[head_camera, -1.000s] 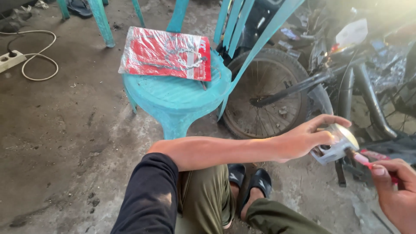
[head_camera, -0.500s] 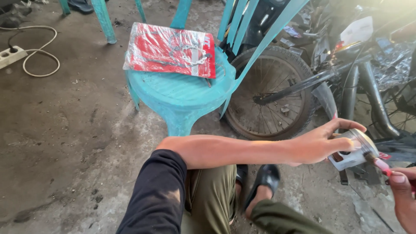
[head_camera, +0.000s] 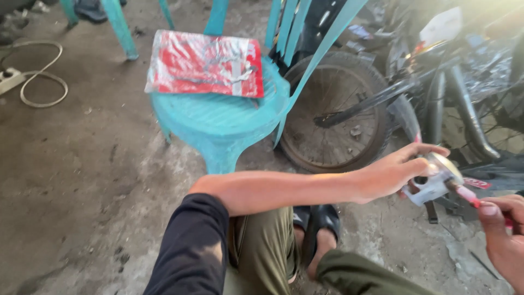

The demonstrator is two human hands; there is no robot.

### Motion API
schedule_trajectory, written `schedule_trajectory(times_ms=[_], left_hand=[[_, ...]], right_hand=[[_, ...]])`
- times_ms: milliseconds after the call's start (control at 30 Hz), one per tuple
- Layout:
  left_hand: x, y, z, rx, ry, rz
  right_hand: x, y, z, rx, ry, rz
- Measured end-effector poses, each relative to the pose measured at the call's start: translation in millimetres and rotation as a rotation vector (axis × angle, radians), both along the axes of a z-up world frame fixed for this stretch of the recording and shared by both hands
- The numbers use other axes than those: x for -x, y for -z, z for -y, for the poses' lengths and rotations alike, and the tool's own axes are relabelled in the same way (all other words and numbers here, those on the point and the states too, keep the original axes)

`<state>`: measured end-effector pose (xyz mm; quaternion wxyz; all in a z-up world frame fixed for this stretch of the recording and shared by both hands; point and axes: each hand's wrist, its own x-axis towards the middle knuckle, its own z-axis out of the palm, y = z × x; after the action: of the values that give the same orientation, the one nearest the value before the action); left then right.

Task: The person holds a metal piston in their left hand and uses a red toothbrush in their right hand to scrub the piston's surface and pin. The person rotates the piston to clean different sides while sitting on the ground.

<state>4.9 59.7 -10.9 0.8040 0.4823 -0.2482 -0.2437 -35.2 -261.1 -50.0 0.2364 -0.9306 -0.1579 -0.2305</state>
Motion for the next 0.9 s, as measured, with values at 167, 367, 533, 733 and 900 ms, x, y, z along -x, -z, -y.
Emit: schedule_trajectory(times_ms=[167,367,533,733,900], left_hand=[[0.7,1.8,4.5,-0.017,-0.032,-0.028],[17.9,-18.0,-5.0,-0.15,-0.049,-0.039],[17.9,-14.7,-8.6,-0.146,-0.065,-0.042],[15.9,-8.5,-5.5,-0.138,-0.109,-0.024],[24.1,-23.8,-11.5,-0.166,-0.085,-0.087]], right_hand=[[30.7,-30.1,-41.4,-0.071,0.051,-0.07],[32.7,-28.1,-37.1,-0.128,0.065,-0.097],[43.9,-42.1,-55.4,-0.117,0.092,-0.112],[54.6,-60.2,-74.4,-0.061,0.092,-0.123],[44.0,-53.3,-78.9,-0.103,0.031,-0.097]])
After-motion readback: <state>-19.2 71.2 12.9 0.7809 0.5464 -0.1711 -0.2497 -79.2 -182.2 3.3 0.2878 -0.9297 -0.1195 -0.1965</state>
